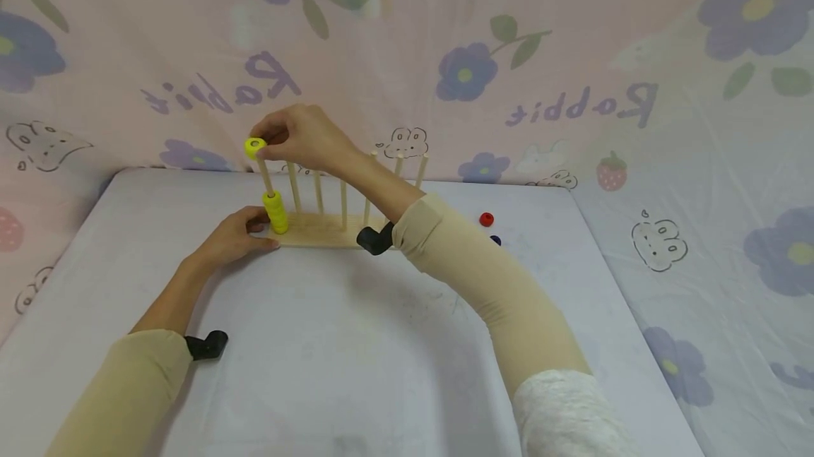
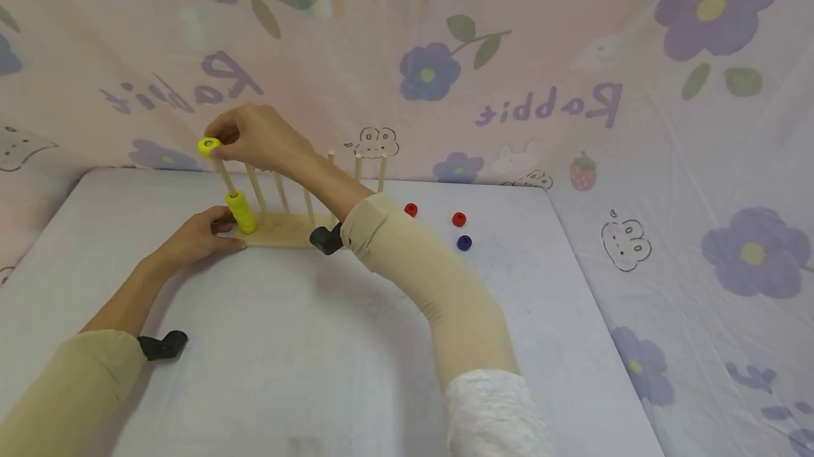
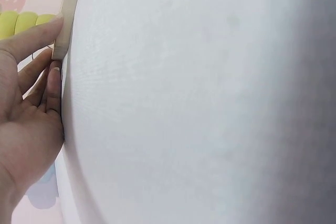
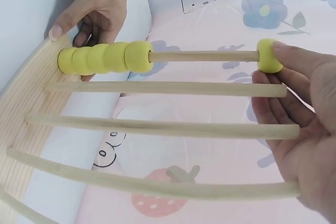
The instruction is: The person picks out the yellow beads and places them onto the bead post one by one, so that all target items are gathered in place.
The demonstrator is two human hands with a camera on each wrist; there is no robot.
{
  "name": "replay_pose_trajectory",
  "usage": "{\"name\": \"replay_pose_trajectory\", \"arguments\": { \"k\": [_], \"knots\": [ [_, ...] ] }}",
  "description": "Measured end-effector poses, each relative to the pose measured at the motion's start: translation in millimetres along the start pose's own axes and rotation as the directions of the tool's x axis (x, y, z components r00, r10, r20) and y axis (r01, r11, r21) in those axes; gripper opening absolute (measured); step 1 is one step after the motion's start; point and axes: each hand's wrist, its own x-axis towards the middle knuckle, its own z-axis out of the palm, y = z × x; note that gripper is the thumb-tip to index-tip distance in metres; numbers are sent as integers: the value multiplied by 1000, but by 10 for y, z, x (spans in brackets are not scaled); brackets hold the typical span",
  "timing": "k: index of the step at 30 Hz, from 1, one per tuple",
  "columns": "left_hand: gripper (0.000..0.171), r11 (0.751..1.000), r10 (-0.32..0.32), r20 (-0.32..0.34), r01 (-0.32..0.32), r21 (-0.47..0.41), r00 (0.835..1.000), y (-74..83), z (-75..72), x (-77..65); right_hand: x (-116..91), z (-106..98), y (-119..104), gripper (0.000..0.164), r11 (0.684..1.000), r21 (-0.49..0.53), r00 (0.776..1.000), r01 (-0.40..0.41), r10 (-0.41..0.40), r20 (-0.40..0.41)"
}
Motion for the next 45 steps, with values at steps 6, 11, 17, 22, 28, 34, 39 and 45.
{"name": "replay_pose_trajectory", "arguments": {
  "k": [6, 11, 17, 22, 28, 34, 39, 45],
  "knots": [
    [79, 1000, 13, -2, -13, -7, 1000, 18, 18, 16, -31, -22, 31, 29, 1000, 16, 998, 11, -10, -60],
    [78, 1000, 6, -1, -6, -18, 1000, -1, 32, 20, -58, -33, 47, 27, 995, 90, 994, 40, -31, -103],
    [80, 1000, -4, -2, 4, -20, 1000, -34, 8, 25, -81, -134, 37, 27, 982, 183, 987, 49, -20, -158],
    [80, 1000, -6, 1, 6, -17, 1000, -32, -28, 21, -166, -243, 58, 25, 971, 233, 976, 57, -5, -217],
    [81, 999, -15, 1, 15, -28, 1000, -11, -59, 38, -367, -390, 128, 23, 953, 288, 962, 97, -15, -274],
    [83, 1000, -25, 12, 25, -15, 1000, -29, -49, 16, -591, -472, 269, 23, 938, 307, 939, 163, -53, -338],
    [81, 1000, -20, 1, 20, -13, 1000, -27, -45, -2, -736, -531, 349, 22, 931, 321, 932, 172, -48, -360],
    [81, 1000, -25, 2, 25, -12, 1000, -24, -35, -7, -879, -562, 457, 24, 941, 318, 932, 119, 4, -362]
  ]
}}
